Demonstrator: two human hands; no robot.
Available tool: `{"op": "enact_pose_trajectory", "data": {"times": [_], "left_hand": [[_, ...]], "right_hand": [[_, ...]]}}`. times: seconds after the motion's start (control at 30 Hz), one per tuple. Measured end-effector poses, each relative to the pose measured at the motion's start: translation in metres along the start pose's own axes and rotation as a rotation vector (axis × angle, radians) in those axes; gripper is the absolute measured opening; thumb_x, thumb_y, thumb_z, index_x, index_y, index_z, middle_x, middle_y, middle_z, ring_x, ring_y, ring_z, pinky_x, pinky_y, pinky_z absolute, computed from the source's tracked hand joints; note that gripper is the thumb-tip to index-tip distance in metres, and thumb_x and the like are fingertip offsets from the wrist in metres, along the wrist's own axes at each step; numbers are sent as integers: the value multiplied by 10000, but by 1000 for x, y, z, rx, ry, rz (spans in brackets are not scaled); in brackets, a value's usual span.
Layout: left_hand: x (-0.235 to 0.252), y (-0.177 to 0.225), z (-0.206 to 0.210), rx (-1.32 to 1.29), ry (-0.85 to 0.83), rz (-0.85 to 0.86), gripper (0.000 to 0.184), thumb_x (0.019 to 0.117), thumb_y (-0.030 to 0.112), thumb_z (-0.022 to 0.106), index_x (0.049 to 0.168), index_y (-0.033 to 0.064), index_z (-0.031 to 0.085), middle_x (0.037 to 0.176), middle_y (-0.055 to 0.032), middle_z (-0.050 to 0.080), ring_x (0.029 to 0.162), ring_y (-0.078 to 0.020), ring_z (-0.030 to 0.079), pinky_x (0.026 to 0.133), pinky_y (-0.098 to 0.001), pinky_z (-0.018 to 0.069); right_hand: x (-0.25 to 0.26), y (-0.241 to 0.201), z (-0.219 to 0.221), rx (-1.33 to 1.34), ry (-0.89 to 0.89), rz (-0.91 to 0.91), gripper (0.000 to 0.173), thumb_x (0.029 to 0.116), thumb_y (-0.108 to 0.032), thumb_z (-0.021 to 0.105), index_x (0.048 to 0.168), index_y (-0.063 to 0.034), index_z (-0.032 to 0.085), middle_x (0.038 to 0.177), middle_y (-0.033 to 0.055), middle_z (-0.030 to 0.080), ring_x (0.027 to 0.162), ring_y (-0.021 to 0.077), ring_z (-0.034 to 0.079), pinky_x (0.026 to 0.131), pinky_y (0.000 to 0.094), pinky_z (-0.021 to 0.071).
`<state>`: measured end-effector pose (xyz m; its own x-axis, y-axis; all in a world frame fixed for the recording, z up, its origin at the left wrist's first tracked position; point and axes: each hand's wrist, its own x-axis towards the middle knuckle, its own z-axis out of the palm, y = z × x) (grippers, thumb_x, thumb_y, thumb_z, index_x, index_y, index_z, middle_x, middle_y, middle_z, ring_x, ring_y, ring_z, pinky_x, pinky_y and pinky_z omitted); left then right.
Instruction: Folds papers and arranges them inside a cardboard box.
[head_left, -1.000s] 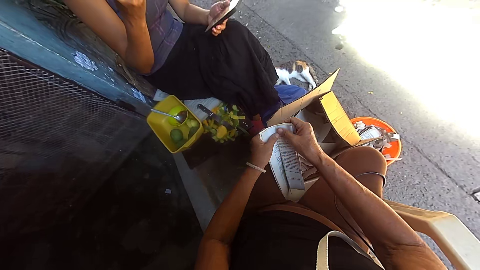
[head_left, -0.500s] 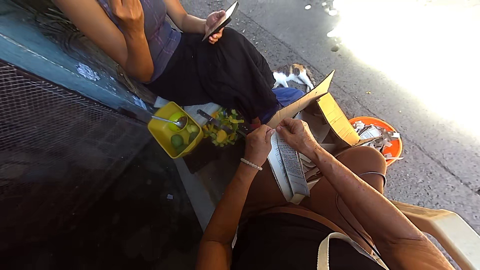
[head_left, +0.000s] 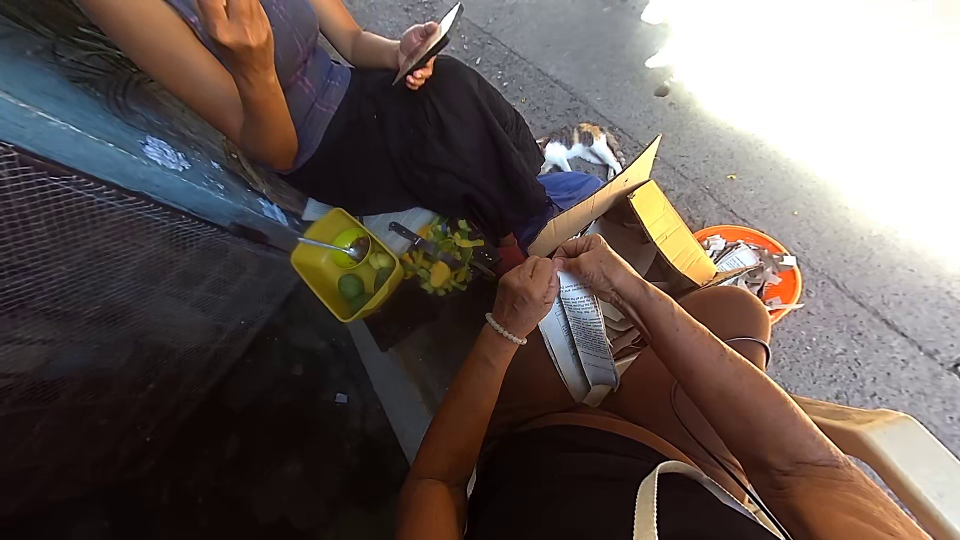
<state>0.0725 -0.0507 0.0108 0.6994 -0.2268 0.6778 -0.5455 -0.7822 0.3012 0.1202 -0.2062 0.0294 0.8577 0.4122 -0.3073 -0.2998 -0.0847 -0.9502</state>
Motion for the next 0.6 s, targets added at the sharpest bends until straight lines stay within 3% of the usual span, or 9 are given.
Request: {"op": "enact_pose_trajectory", "data": {"times": [0.07, 0.17, 0.23, 0.37, 0.5, 0.6], "left_hand": [[-5, 3, 3, 25, -11, -33, 112, 918, 25, 646, 845, -33, 709, 727, -125, 641, 631, -219, 660, 578, -315, 569], [-6, -2, -9, -74, -81, -265, 114, 954, 25, 636, 935, -53, 718, 875, -166, 718, 790, -255, 726, 735, -377, 613], [-8, -8, -17, -104, -98, -366, 121, 975, 44, 633, 962, -47, 712, 903, -167, 718, 827, -251, 721, 778, -383, 604], [-8, -11, -18, -157, -48, -478, 134, 976, 95, 672, 956, -33, 705, 868, -140, 706, 801, -209, 699, 770, -352, 587], [-12, -3, -19, -378, -3, -762, 208, 1001, 215, 671, 1061, 18, 703, 899, -74, 715, 801, -115, 684, 771, -307, 578], [-17, 2, -10, -378, 95, -773, 221, 994, 231, 681, 968, 13, 709, 776, -50, 684, 678, -85, 647, 678, -275, 564]], "right_hand": [[4, 5, 3, -21, 42, 64, 207, 961, -19, 634, 754, -30, 638, 603, 56, 605, 478, 97, 545, 466, 251, 468], [5, 6, -4, 33, -21, -6, 93, 994, -94, 653, 929, -32, 676, 723, 45, 660, 568, 89, 599, 541, 252, 522], [3, 11, -5, 130, -60, -24, 78, 991, -121, 668, 992, -43, 668, 764, 44, 686, 596, 81, 631, 548, 239, 544], [4, 26, 3, 177, -12, -111, 128, 987, -127, 680, 903, -38, 719, 710, 37, 707, 582, 80, 652, 571, 250, 567], [8, 31, 8, 143, 35, -204, 247, 1040, -187, 605, 840, -66, 684, 647, 23, 662, 526, 75, 607, 515, 243, 530], [11, 24, 8, 95, 35, -206, 283, 1063, -215, 570, 851, -70, 690, 639, 21, 657, 504, 71, 598, 488, 233, 521]]}}
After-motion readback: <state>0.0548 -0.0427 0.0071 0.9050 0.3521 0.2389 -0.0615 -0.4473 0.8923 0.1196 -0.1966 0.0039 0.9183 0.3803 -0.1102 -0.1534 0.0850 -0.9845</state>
